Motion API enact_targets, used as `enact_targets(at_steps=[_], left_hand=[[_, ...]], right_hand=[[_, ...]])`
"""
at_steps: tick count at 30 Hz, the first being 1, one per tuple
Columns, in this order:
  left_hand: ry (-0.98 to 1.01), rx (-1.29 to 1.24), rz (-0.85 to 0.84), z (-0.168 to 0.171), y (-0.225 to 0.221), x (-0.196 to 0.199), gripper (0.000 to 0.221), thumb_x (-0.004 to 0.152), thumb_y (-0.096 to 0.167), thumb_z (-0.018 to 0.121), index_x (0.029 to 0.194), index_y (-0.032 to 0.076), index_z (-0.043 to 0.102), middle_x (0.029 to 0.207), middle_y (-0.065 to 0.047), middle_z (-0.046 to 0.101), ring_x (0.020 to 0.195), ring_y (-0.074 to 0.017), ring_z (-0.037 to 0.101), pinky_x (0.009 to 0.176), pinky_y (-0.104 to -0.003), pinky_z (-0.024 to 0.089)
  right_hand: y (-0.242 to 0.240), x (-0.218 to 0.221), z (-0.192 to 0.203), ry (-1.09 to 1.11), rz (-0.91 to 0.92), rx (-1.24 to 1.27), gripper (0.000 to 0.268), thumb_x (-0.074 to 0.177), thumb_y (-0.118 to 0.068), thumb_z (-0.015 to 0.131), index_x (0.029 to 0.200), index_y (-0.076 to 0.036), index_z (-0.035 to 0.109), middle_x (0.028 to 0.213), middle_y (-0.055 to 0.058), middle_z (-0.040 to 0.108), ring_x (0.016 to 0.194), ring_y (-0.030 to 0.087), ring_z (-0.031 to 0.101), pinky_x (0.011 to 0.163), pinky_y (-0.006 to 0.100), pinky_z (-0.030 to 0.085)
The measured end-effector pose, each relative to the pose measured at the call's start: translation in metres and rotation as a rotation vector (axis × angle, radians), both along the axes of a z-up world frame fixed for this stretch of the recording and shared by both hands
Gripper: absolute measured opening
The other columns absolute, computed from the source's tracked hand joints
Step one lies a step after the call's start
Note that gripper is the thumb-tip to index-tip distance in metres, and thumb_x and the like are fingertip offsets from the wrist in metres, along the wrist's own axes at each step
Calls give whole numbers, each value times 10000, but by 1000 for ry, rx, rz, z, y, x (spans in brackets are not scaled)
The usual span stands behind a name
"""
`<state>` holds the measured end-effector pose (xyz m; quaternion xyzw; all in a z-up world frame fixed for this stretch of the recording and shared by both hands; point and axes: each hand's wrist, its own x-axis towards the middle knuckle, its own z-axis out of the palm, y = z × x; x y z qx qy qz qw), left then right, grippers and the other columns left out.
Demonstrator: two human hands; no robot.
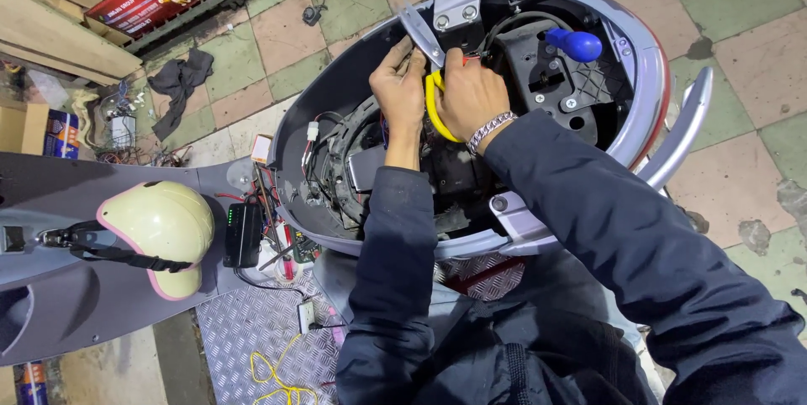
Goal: Organizing and connecting the electrical wiring harness inside a motorcycle using hands and scissors.
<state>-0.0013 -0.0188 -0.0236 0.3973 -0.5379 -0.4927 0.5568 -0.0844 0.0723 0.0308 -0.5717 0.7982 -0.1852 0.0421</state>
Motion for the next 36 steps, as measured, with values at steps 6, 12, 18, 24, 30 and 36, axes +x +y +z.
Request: enact_targets(at_steps=[6, 12, 18, 24, 30, 36], left_hand=[[113, 58, -79, 3, -2, 2, 389, 914, 99, 753, 1273, -21, 662, 1157, -212, 725, 1036, -208, 699, 854, -346, 629], [106, 75, -166, 35, 10, 11, 307, 905, 189, 760, 1150, 6, 738, 1044, -90, 763, 924, -134, 705, 840, -258, 621], [137, 129, -243, 46, 17, 15, 183, 919, 214, 738, 950, 35, 756, 883, -50, 739, 770, -119, 665, 703, -257, 584], [254, 270, -281, 61, 23, 17, 222, 1006, 231, 613, 956, 22, 667, 794, -95, 681, 674, -170, 642, 610, -278, 551], [-20, 205, 82, 19, -14, 41, 338, 857, -88, 511, 1140, 0, 671, 912, -130, 693, 722, -183, 684, 650, -264, 583], [-760, 209, -326, 54, 4, 56, 375, 854, 359, 677, 1130, 119, 759, 1066, -34, 788, 982, -171, 726, 846, -317, 539]], right_hand=[[-3, -19, 16, -373, 20, -292, 353, 847, -111, 705, 1176, -48, 598, 879, 193, 705, 785, 418, 685, 707, 508, 532], [-1, -25, 41, -612, 33, -398, 457, 793, -121, 771, 1216, -118, 597, 888, 49, 720, 748, 212, 650, 706, 364, 501], [-12, -36, 23, -825, 18, -350, 498, 763, -103, 871, 1181, -106, 601, 872, 20, 678, 749, 116, 627, 692, 303, 536], [-18, -39, 6, -885, 109, -308, 551, 714, 3, 827, 1208, -110, 610, 899, 41, 708, 788, 130, 675, 718, 289, 562], [-13, -37, 32, -984, 86, -392, 419, 823, -1, 800, 1176, -85, 591, 837, -7, 644, 758, 110, 669, 712, 293, 642], [2, -30, 67, -1134, 209, -444, 319, 911, 21, 735, 1141, -42, 523, 827, 105, 723, 641, 197, 739, 589, 299, 651]])
